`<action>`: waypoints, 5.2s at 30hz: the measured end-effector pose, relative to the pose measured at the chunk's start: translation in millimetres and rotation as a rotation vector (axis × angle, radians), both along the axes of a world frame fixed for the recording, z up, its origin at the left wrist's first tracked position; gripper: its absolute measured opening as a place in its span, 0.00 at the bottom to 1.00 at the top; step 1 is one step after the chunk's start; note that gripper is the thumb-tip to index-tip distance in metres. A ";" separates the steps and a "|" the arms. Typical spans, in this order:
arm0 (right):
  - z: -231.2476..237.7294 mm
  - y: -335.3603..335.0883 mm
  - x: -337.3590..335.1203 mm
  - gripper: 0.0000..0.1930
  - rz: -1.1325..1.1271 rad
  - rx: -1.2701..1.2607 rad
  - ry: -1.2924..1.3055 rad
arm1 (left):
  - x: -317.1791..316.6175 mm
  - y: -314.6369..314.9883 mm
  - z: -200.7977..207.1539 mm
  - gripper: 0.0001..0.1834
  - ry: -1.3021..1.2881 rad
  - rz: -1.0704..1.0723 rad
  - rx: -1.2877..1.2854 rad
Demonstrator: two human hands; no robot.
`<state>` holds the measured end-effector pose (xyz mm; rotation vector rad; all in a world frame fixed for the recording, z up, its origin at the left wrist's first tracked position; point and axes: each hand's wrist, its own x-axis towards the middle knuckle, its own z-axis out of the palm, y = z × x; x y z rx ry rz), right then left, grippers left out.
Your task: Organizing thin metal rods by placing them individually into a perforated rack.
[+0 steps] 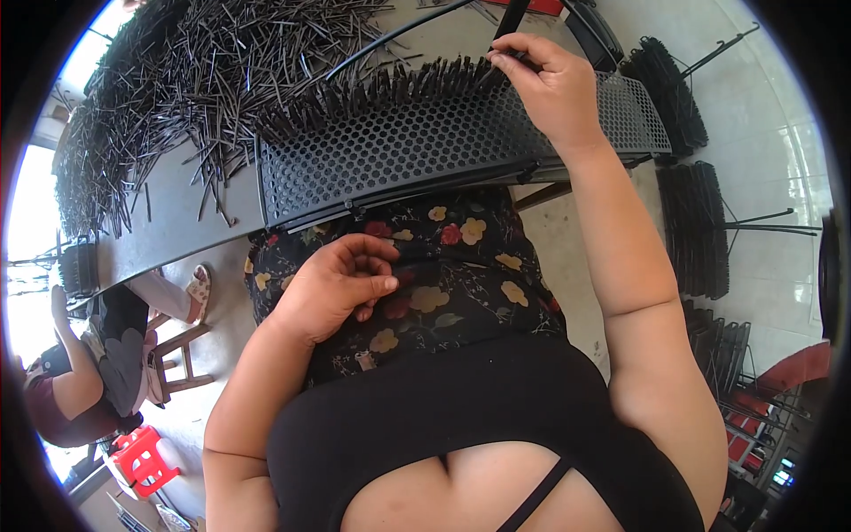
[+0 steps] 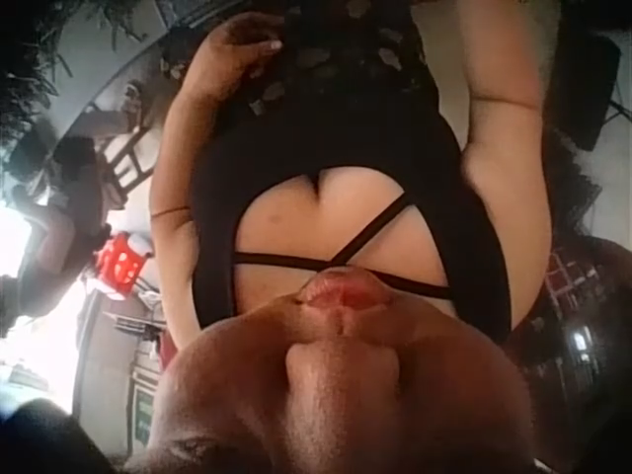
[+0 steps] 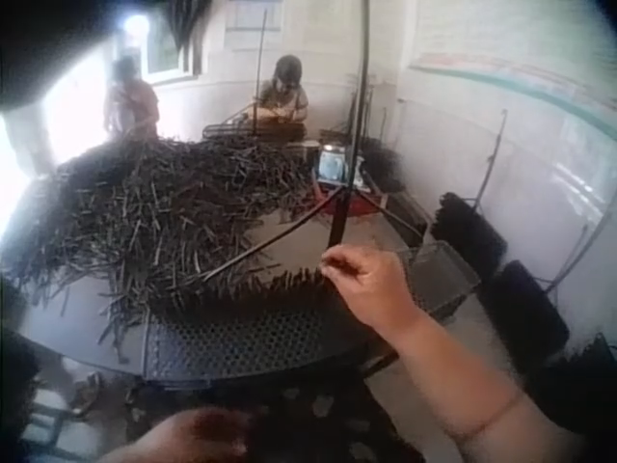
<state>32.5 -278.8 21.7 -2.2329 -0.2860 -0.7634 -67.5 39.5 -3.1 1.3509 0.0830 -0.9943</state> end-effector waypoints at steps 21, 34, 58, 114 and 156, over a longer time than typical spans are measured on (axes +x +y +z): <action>-5.3 -4.3 8.4 0.11 -0.022 -0.410 -0.126 | 0.7 3.6 -7.8 0.22 -0.041 0.080 -0.011; -17.3 -16.2 7.7 0.15 -0.030 -0.465 -0.183 | 53.5 82.4 30.6 0.17 -0.698 0.520 0.187; -12.9 10.6 -1.4 0.30 -0.105 -0.401 0.251 | 233.3 191.1 6.8 0.61 -1.228 -0.224 1.371; -15.8 9.5 -1.0 0.34 -0.203 -0.421 0.273 | 338.6 227.3 -48.1 0.65 -0.706 0.272 1.509; -19.9 6.5 0.7 0.38 -0.207 -0.406 0.335 | 315.2 258.3 -29.7 0.32 -1.036 -0.299 1.608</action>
